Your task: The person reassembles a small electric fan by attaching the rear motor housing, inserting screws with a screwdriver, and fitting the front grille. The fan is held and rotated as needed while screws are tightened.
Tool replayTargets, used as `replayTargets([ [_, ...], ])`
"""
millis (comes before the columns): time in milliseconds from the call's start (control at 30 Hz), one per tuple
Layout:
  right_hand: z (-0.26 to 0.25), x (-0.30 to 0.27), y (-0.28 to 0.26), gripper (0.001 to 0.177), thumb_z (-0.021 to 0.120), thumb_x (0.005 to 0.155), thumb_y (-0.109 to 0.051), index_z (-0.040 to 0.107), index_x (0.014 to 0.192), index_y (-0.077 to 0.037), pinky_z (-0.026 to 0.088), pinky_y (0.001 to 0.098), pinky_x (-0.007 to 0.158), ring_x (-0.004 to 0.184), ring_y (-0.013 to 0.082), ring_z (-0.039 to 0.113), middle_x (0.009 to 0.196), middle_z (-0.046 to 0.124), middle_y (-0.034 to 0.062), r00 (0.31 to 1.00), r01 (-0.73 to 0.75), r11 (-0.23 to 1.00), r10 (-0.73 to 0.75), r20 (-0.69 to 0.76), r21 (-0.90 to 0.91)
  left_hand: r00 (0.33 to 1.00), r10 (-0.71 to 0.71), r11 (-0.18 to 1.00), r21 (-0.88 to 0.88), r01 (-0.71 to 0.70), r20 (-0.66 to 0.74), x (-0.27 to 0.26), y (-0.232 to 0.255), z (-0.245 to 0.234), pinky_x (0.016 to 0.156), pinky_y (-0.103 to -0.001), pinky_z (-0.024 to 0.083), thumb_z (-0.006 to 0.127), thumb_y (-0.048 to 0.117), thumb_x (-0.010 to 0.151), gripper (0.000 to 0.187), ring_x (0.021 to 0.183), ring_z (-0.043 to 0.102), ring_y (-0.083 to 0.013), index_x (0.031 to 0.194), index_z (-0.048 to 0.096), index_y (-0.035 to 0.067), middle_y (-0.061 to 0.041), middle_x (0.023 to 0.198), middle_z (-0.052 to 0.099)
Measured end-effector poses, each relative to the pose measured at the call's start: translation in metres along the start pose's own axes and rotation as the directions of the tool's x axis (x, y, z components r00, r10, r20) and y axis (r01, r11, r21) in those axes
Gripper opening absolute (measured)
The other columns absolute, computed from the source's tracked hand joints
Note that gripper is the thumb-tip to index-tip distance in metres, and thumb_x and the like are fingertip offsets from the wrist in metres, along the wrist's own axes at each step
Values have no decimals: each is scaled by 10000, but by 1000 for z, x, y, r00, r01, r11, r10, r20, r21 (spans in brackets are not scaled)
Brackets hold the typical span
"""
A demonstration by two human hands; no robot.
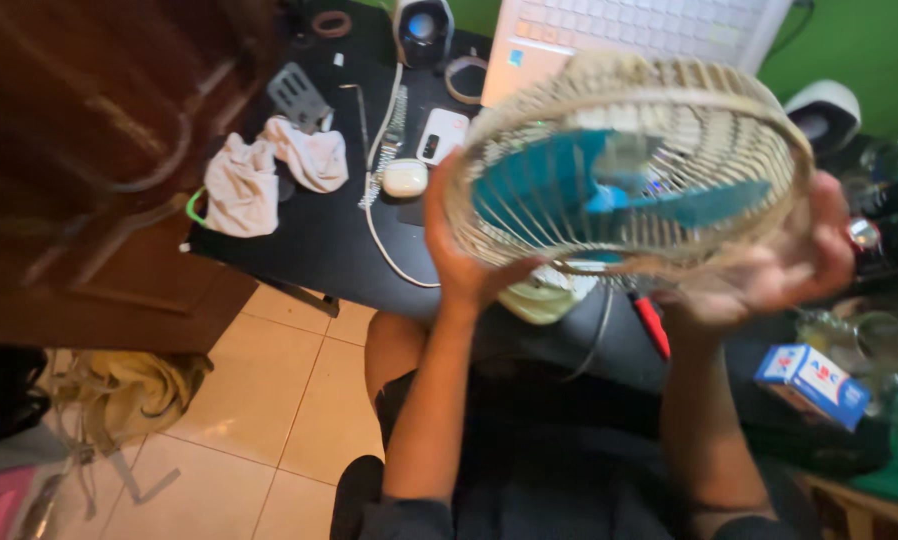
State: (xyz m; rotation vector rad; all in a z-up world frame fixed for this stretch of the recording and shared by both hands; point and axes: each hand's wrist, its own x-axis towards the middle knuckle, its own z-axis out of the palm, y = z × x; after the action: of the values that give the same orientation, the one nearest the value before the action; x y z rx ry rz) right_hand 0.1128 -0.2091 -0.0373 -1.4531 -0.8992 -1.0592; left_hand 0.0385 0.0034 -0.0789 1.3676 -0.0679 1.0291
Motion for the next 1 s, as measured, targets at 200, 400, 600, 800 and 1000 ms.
replayTargets([
  [200, -19, -35, 26, 1354, 988, 715, -497, 100, 1660, -107, 443, 426, 1223, 1436, 250, 455, 1598, 368, 104, 796, -605, 628, 505, 334, 491, 999, 31, 996, -81, -30, 16, 22, 1, 5, 1200, -358, 423, 932, 531, 732, 1170, 1362, 505, -227, 1583, 339, -11, -137, 1521, 494],
  [400, -5, -51, 56, 1338, 950, 707, -562, 133, 1644, -69, 531, 468, 1157, 1310, 283, 615, 1479, 506, 122, 800, -587, 574, 520, 300, 570, 1000, 17, 997, -72, -16, 13, 27, -20, 2, 1238, -371, 334, 906, 635, 724, 1288, 1433, 415, -238, 1623, 250, -13, -152, 1585, 394],
  [600, 4, -51, 45, 1200, 854, 810, -587, 162, 1625, -44, 470, 429, 1194, 1361, 251, 556, 1516, 479, 114, 801, -587, 595, 524, 289, 549, 998, -55, 974, -223, 48, -25, -18, -83, -10, 1302, -435, 314, 920, 711, 561, 1555, 1547, 314, -268, 1645, 60, 1, -150, 1667, 242],
  [800, 10, -32, 29, 1075, 758, 912, -612, 191, 1606, -19, 408, 390, 1231, 1413, 218, 497, 1553, 452, 106, 855, -513, 721, 479, 200, 466, 992, -123, 972, -206, 113, -35, -28, -80, -7, 1298, -426, 335, 919, 650, 648, 1466, 1536, 350, -265, 1670, 68, 32, -161, 1665, 277],
  [1000, 14, -11, 16, 951, 670, 1008, -609, 239, 1600, -2, 393, 359, 1202, 1390, 203, 493, 1533, 479, 121, 810, -577, 684, 551, 204, 446, 973, -229, 962, -152, 227, 3, -2, -14, 9, 1139, -390, 482, 867, 504, 849, 1083, 1302, 570, -244, 1600, 263, 11, -165, 1427, 521],
])
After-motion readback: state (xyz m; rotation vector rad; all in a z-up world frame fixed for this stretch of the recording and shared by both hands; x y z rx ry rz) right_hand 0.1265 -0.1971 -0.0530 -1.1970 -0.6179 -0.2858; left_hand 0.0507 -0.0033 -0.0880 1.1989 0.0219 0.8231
